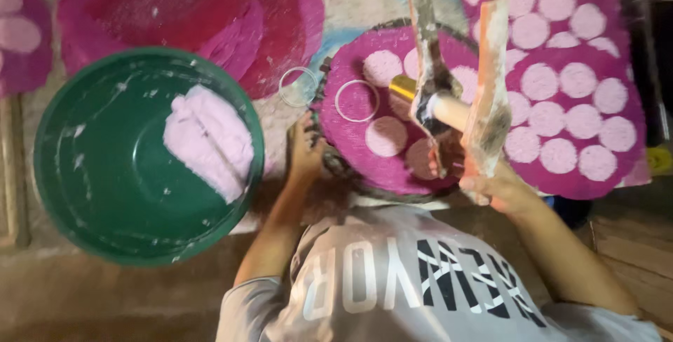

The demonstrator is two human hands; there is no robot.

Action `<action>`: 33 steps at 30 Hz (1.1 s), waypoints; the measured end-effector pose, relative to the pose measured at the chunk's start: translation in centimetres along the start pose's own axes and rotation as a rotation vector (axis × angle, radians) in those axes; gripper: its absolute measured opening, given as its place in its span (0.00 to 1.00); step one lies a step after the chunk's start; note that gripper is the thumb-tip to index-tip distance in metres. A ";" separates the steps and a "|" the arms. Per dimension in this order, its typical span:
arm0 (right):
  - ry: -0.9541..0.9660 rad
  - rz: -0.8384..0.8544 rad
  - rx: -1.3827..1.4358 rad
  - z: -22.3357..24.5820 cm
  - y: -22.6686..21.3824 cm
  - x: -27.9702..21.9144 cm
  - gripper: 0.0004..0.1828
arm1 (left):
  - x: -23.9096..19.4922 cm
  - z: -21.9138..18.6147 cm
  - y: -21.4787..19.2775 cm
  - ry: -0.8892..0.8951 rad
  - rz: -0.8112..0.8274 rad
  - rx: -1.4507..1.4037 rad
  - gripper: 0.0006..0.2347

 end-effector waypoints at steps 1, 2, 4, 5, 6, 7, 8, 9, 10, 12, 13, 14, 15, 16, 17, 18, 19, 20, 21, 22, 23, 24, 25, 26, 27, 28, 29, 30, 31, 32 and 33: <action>-0.025 0.024 0.006 0.2 0.4 0.5 0.50 | -1.1 -1.9 -0.4 0.045 -0.029 0.092 0.30; -0.050 0.047 0.012 0.3 1.1 1.1 0.49 | -1.7 -3.9 -1.2 0.090 -0.057 0.185 0.31; 0.030 0.169 0.009 0.5 2.5 2.6 0.49 | -0.2 -7.1 -2.4 0.084 -0.073 0.027 0.29; 0.071 0.226 0.006 0.5 3.4 3.0 0.50 | 0.8 -8.7 -2.8 0.081 -0.078 -0.055 0.28; 0.132 0.330 0.057 0.4 4.7 3.4 0.50 | 2.4 -9.6 -1.8 -0.055 0.109 -0.727 0.29; 0.192 0.431 0.108 0.3 6.0 3.5 0.50 | 3.0 -11.5 -0.9 -0.192 0.303 -1.398 0.32; 0.254 0.531 0.159 0.3 7.3 3.3 0.50 | 3.6 -13.9 -1.0 -0.147 0.432 -1.546 0.34; 0.308 0.576 0.179 0.3 8.1 3.1 0.50 | 4.1 -16.4 -1.3 -0.091 0.565 -1.687 0.38; 0.363 0.622 0.198 0.3 8.7 2.8 0.49 | 4.3 -18.2 -1.8 0.000 0.616 -1.631 0.35; 0.454 0.637 0.155 0.2 8.6 2.1 0.49 | 4.1 -21.3 -2.0 0.167 0.717 -1.514 0.28; 0.486 0.610 0.087 0.4 7.6 2.0 0.50 | 4.4 -22.1 -2.0 0.189 0.716 -1.552 0.28; 0.517 0.582 0.018 0.7 6.2 1.8 0.50 | 4.8 -22.8 -1.8 0.212 0.713 -1.589 0.29; 0.501 0.584 -0.079 1.1 4.8 1.8 0.51 | 4.9 -23.1 -1.5 0.224 0.708 -1.627 0.29; 0.484 0.585 -0.175 1.4 3.2 2.2 0.52 | 5.2 -23.4 -1.1 0.260 0.710 -1.619 0.24; 0.535 0.566 -0.224 2.0 1.1 2.2 0.50 | 5.9 -23.4 -0.7 0.298 0.716 -1.608 0.20; 0.587 0.546 -0.273 2.7 -0.9 2.1 0.49 | 6.8 -23.3 -0.3 0.318 0.716 -1.622 0.17; 0.632 0.477 -0.346 3.1 -2.8 2.5 0.49 | 7.8 -23.0 0.0 0.342 0.713 -1.633 0.14; 0.678 0.408 -0.420 3.5 -4.5 3.0 0.48 | 8.9 -22.5 0.3 0.347 0.706 -1.668 0.13; 0.720 0.339 -0.494 4.0 -5.8 3.5 0.47 | 9.8 -21.8 0.7 0.329 0.695 -1.691 0.13; 0.763 0.269 -0.568 4.4 -6.8 4.0 0.47 | 10.5 -21.1 1.2 0.312 0.683 -1.714 0.12; 0.805 0.197 -0.641 4.8 -7.4 4.4 0.46 | 11.2 -20.3 1.8 0.272 0.667 -1.726 0.13; 0.789 0.209 -0.636 5.1 -6.9 5.0 0.48 | 11.6 -19.5 2.5 0.232 0.650 -1.736 0.13; 0.772 0.223 -0.632 5.2 -6.1 5.7 0.51 | 11.9 -18.7 2.9 0.213 0.635 -1.833 0.13; 0.756 0.236 -0.629 5.4 -5.1 6.4 0.54 | 12.1 -17.9 3.3 0.193 0.617 -1.929 0.12; 0.799 0.209 -0.686 5.3 -4.6 6.9 0.53 | 12.2 -17.0 3.7 0.173 0.597 -2.024 0.12; 0.841 0.181 -0.742 5.2 -4.1 7.2 0.53 | 12.3 -16.1 4.2 0.164 0.564 -2.054 0.11; 0.884 0.149 -0.798 5.2 -3.7 7.3 0.53 | 12.4 -15.4 4.8 0.154 0.533 -2.086 0.11; 0.903 0.115 -0.809 5.4 -3.2 7.5 0.53 | 12.6 -14.6 5.3 0.143 0.502 -2.118 0.11; 0.920 0.083 -0.821 5.3 -2.6 7.9 0.53 | 12.7 -14.0 5.4 0.165 0.503 -2.137 0.10; 0.936 0.052 -0.833 5.3 -2.2 8.2 0.53 | 12.9 -13.4 5.4 0.188 0.504 -2.156 0.09; 0.873 0.125 -0.784 5.2 -0.8 9.0 0.52 | 13.2 -12.9 5.1 0.214 0.503 -2.173 0.08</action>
Point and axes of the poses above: each hand's wrist, its own x-axis towards the middle knuckle, its own y-axis out of the palm, z = x × y, the point moved 7 cm from there along x, towards the middle knuckle, and after that the axes turned 1 degree about x, right-handed, at the moved point
